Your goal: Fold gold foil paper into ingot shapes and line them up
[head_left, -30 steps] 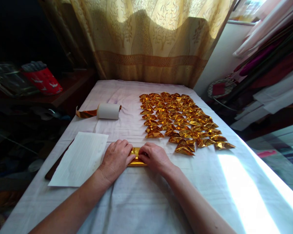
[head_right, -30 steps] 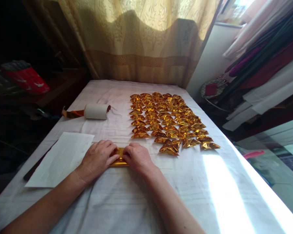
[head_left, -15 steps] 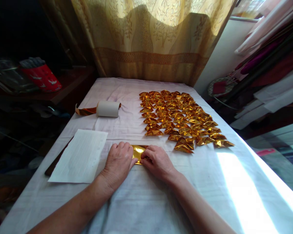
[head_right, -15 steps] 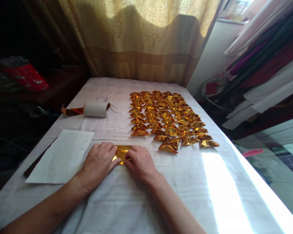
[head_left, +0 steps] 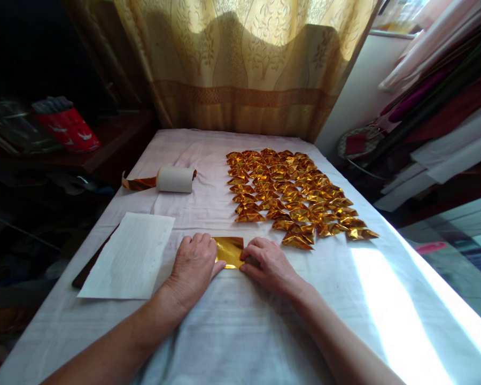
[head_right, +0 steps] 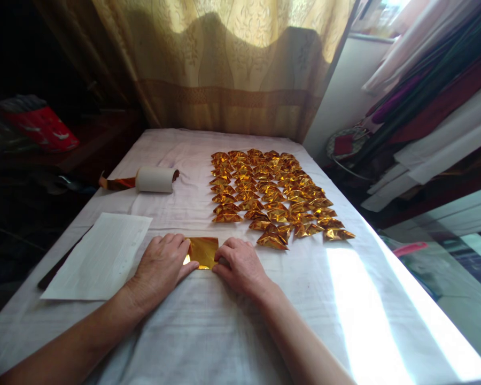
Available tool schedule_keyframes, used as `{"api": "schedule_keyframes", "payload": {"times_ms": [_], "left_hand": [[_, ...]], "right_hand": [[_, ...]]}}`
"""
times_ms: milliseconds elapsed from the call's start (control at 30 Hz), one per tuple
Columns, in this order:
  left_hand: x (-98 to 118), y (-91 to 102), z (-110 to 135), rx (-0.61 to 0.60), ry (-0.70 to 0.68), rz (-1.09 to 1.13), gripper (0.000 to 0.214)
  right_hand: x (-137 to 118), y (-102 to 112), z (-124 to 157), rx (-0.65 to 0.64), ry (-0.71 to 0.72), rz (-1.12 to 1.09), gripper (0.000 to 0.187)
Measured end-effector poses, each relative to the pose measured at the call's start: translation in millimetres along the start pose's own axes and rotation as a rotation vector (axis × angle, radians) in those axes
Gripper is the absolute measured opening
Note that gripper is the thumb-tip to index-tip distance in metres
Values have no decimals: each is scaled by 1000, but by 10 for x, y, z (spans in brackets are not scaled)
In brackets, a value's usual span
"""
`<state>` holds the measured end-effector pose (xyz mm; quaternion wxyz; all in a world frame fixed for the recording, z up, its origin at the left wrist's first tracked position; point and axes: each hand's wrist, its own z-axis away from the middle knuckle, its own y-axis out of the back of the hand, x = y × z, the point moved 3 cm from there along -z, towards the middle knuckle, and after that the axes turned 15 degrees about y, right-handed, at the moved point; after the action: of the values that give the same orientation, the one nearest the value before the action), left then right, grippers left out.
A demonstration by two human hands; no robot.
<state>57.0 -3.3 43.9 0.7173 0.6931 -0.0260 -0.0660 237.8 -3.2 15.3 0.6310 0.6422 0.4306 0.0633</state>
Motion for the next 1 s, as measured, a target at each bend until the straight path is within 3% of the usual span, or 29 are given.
{"api": "schedule_keyframes", "payload": {"times_ms": [200, 400, 833, 1000], "left_hand": [[173, 7, 26, 20, 90, -96, 58], [215, -26, 62, 29, 135, -106, 60], [-56, 20, 96, -100, 135, 61, 41], [-206, 0, 85, -136, 108, 127, 44]], "right_hand": [[2, -11, 3, 6, 2, 4, 11], [7, -27, 9, 25, 21, 14, 10], [34, -36, 24, 52, 49, 6, 10], [33, -34, 22, 53, 51, 13, 10]]}}
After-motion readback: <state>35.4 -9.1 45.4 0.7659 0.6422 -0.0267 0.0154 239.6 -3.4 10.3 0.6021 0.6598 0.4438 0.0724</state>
